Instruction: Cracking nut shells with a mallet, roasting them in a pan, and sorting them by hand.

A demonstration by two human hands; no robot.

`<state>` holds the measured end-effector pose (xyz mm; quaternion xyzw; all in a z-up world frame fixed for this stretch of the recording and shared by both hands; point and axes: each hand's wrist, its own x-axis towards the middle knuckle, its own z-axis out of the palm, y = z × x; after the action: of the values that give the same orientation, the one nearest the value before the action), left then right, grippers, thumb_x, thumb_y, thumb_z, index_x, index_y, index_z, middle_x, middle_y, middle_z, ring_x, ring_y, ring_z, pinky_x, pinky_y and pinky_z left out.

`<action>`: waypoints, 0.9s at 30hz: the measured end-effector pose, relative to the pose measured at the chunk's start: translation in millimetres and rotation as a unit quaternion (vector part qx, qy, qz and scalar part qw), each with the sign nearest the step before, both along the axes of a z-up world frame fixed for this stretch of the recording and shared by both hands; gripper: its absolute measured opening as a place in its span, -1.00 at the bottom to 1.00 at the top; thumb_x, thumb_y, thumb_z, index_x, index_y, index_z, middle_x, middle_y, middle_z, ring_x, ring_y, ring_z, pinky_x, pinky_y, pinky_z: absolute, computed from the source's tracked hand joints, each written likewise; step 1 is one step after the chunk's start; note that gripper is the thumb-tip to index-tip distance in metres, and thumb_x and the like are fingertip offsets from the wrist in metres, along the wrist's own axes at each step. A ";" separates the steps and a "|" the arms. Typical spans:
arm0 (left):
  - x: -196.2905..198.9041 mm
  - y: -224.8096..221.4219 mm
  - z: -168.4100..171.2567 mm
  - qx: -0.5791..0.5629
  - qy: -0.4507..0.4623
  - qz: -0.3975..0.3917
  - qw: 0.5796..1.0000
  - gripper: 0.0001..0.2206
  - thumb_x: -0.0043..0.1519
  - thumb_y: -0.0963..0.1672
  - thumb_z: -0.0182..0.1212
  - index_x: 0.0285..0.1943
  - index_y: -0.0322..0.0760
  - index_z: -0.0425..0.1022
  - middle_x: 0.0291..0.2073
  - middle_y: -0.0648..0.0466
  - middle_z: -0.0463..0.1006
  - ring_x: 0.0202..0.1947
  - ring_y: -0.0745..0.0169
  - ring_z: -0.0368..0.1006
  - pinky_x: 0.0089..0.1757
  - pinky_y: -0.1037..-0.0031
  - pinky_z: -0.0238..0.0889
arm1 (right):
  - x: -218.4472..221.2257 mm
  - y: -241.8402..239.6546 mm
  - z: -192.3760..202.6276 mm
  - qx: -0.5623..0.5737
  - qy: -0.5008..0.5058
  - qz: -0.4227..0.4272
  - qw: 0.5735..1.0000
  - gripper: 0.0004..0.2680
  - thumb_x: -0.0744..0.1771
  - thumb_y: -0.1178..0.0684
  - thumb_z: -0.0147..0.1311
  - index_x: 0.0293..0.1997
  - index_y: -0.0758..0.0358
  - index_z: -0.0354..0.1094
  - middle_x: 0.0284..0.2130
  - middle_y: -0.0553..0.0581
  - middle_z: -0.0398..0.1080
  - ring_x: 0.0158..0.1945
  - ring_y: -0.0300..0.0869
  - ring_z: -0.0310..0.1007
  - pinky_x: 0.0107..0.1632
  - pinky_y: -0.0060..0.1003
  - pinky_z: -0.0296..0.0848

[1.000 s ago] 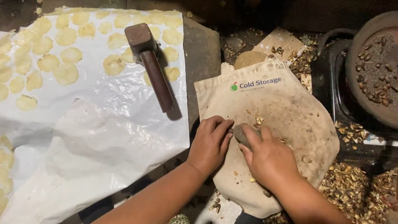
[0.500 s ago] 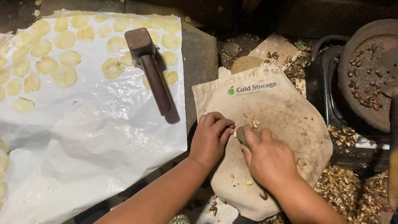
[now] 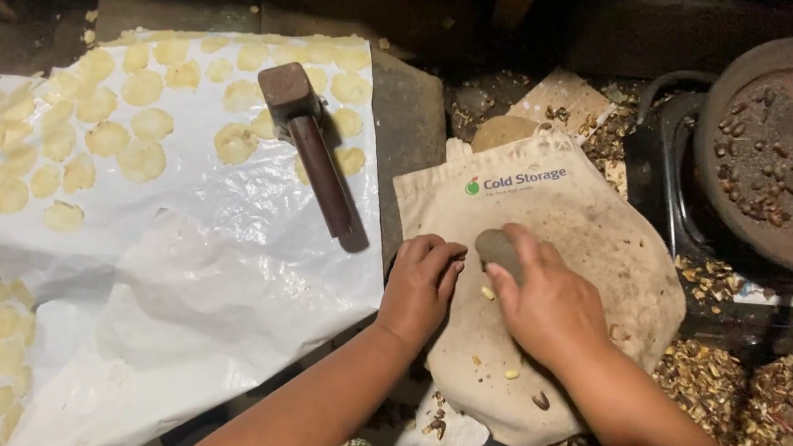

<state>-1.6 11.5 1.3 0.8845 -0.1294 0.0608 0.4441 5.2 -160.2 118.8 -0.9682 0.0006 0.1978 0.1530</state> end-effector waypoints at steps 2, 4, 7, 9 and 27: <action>-2.8 3.0 1.3 -0.005 -0.003 0.008 1.000 -0.82 0.32 -0.14 0.24 0.08 -0.12 0.53 -0.14 0.05 0.45 -0.05 -0.07 0.45 0.03 0.25 0.33 | 1.4 -15.7 -38.2 0.009 0.036 -0.020 0.999 -0.60 0.37 -0.24 -0.18 0.38 -0.12 -0.01 -0.03 0.37 0.41 -0.02 0.36 0.53 0.04 0.24 0.47; -3.1 -2.0 -2.2 -0.019 -0.020 0.000 1.000 -0.82 0.32 -0.15 0.24 0.09 -0.13 0.53 -0.12 0.05 0.46 -0.03 -0.08 0.46 0.04 0.24 0.34 | -0.5 -27.3 -54.4 0.008 0.056 -0.055 0.997 -0.61 0.38 -0.25 -0.18 0.36 -0.12 -0.02 -0.05 0.39 0.44 0.02 0.36 0.52 0.05 0.25 0.45; -0.3 -3.6 -6.9 -0.031 -0.031 0.026 0.999 -0.89 0.33 -0.15 0.23 0.00 -0.21 0.52 -0.06 -0.02 0.44 0.03 -0.15 0.44 0.05 0.19 0.34 | -1.2 -15.9 -38.0 -0.030 0.054 -0.023 0.998 -0.62 0.37 -0.26 -0.16 0.33 -0.14 0.01 -0.07 0.36 0.47 -0.01 0.30 0.55 0.04 0.19 0.49; 1.8 -5.2 -5.8 -0.041 -0.012 0.030 0.999 -0.91 0.31 -0.15 0.27 -0.07 -0.22 0.51 -0.07 -0.02 0.44 0.00 -0.15 0.45 0.03 0.17 0.35 | -12.1 -0.5 -17.4 -0.114 -0.026 0.075 0.990 -0.61 0.38 -0.22 -0.20 0.37 -0.08 0.03 -0.14 0.33 0.42 -0.19 0.30 0.60 -0.07 0.16 0.55; -11.8 -6.1 -9.0 0.161 -0.019 -0.060 0.985 -0.42 0.42 -0.01 -0.08 0.60 -0.35 -0.01 0.54 -0.30 0.01 0.55 -0.30 -0.13 0.39 -0.08 -0.28 | 10.3 -12.5 -40.1 -0.015 0.083 -0.031 0.996 -0.60 0.38 -0.21 -0.19 0.41 -0.10 -0.01 -0.01 0.34 0.43 0.05 0.30 0.53 0.07 0.18 0.47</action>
<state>-13.4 5.5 -7.7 0.9338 -0.1985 0.0289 0.2964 15.4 -172.7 78.8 -0.9501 0.0468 0.2728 0.1441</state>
